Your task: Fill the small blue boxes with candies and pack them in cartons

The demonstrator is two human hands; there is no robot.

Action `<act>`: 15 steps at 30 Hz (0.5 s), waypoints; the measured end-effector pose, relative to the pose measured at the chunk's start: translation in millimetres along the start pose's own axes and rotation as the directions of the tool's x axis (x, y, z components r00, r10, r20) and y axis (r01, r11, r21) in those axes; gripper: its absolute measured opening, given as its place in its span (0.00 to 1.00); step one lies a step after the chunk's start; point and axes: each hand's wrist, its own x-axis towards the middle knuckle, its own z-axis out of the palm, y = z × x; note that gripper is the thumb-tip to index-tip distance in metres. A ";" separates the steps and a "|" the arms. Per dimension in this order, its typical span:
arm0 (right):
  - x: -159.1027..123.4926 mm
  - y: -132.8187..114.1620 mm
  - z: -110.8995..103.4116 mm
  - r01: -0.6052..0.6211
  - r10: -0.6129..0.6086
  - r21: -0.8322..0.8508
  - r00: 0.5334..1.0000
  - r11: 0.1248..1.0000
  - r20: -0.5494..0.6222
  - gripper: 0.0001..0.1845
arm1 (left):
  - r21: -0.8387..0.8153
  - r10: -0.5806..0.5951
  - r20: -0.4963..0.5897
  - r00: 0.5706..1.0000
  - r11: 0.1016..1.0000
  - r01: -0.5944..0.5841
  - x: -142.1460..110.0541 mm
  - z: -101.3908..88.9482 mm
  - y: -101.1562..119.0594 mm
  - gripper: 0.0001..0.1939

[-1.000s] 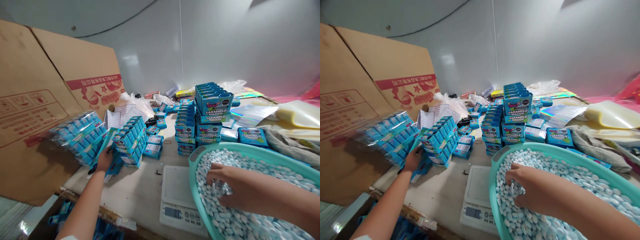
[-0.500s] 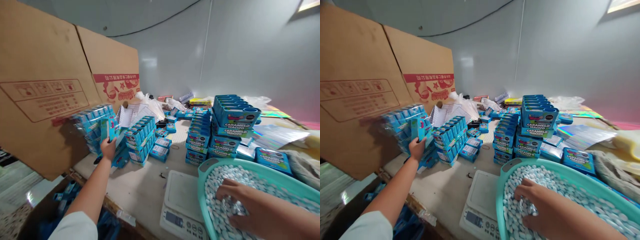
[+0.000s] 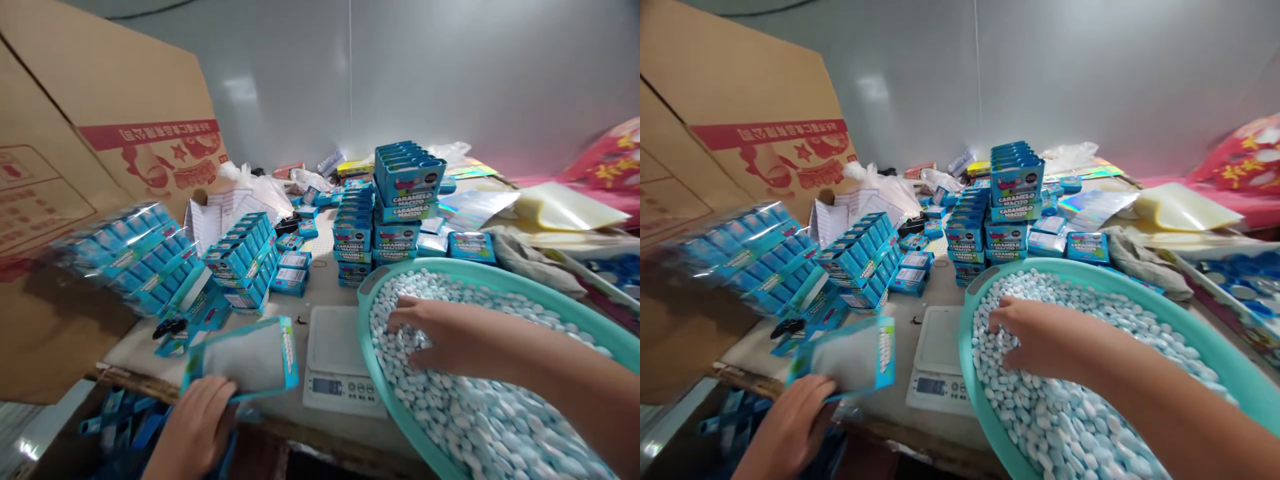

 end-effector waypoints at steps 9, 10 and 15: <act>-10.1 -16.2 -9.3 0.016 -0.015 -0.070 1.000 0.997 0.004 0.23 | 0.224 0.169 0.057 0.984 0.958 -0.178 94.4 7.6 46.1 0.15; -11.2 -18.6 -11.0 0.018 -0.019 -0.074 1.000 0.997 0.000 0.23 | 0.213 0.186 0.066 0.980 0.957 -0.196 116.6 17.4 56.2 0.15; -19.2 -32.5 -15.6 0.029 -0.032 -0.095 0.999 0.995 -0.031 0.16 | 0.177 0.217 0.295 0.931 0.945 -0.276 223.4 88.9 82.8 0.37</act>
